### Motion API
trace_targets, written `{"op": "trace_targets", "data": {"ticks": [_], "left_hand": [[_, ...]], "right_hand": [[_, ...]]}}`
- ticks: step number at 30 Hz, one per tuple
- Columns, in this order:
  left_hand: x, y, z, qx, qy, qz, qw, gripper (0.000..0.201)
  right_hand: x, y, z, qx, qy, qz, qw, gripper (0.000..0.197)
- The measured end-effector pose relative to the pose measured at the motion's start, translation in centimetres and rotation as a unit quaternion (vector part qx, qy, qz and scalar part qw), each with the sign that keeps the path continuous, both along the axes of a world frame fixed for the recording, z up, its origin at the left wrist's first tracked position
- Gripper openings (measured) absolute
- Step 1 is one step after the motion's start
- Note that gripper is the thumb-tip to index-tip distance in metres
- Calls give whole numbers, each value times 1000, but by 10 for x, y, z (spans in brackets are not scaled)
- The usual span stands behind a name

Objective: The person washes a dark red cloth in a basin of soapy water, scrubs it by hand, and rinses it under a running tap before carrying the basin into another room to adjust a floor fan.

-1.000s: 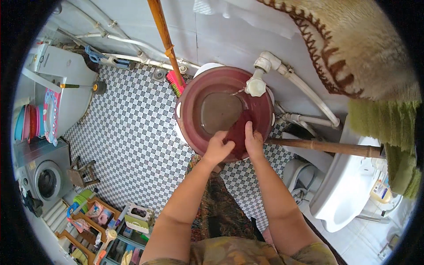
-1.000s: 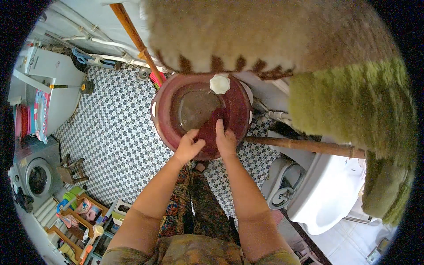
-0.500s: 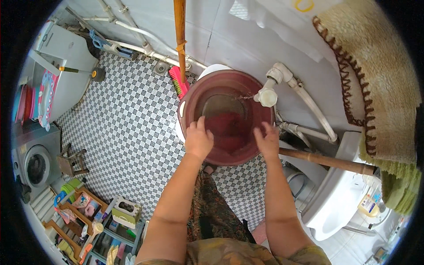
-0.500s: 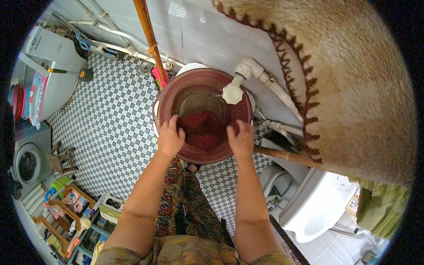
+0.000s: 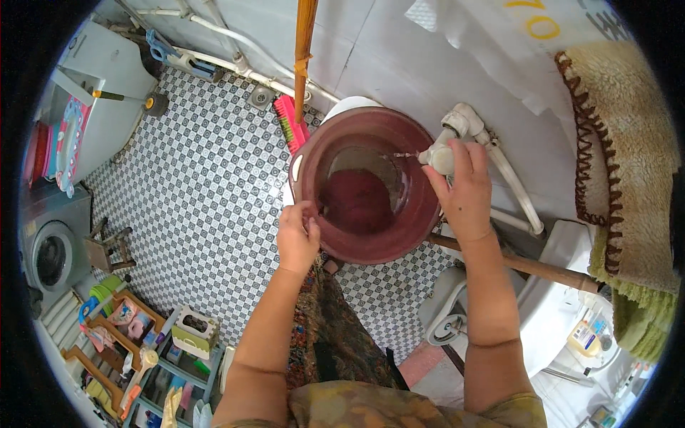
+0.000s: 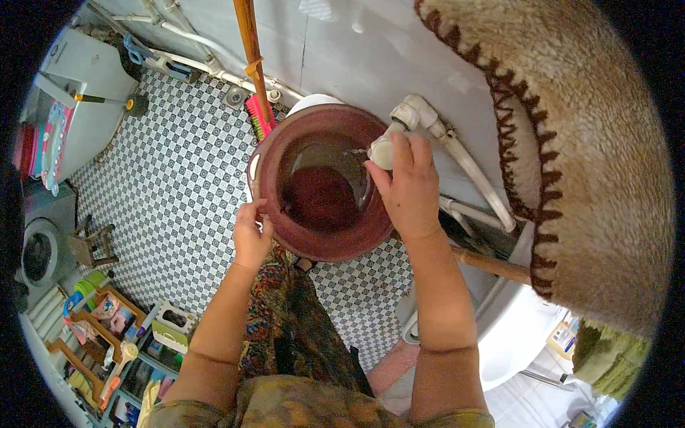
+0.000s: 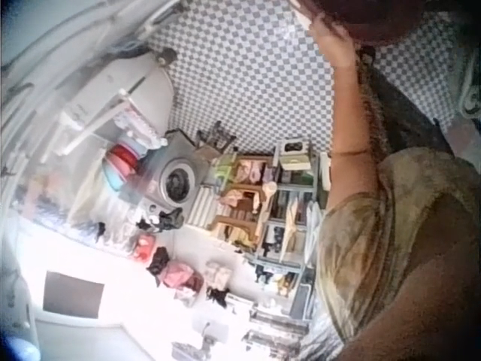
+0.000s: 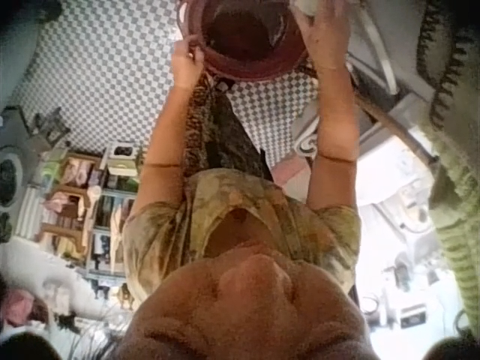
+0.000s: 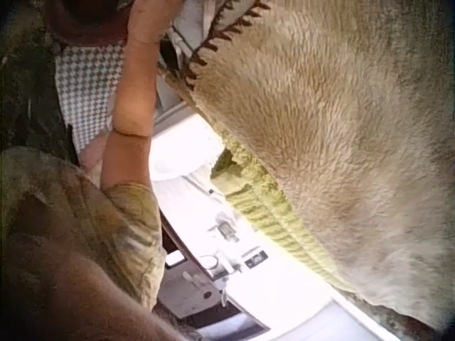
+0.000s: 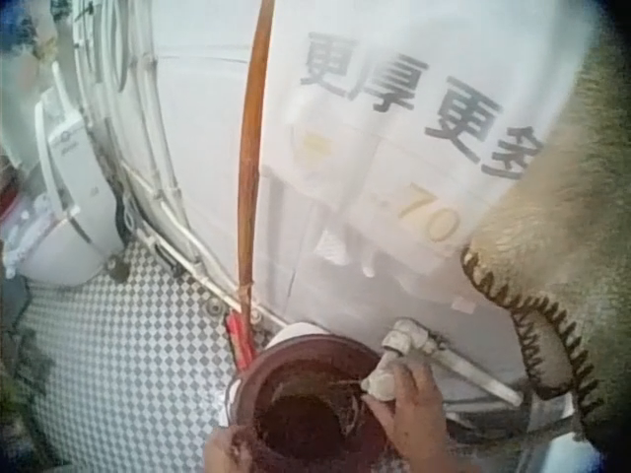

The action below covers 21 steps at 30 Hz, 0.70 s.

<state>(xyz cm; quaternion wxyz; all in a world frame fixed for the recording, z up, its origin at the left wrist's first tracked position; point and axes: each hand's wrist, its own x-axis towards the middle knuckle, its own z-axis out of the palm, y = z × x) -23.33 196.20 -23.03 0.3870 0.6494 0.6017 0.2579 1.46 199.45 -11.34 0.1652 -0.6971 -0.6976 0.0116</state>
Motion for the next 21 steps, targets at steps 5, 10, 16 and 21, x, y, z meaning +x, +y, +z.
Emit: {"op": "trace_targets", "data": {"ticks": [5,10,16,21], "left_hand": [[-9,-3,-21,-29,2,56,998,20],[-12,-4,-28,-63,10,66,996,22],[-11,-6,-30,-77,5,82,994,23],[-11,-5,-24,-82,21,74,994,21]], "right_hand": [[2,4,6,-40,-5,31,999,48],[4,6,13,-78,-10,48,996,47],[8,10,17,-64,-13,105,992,47],[7,11,21,-89,-25,112,989,48]]}}
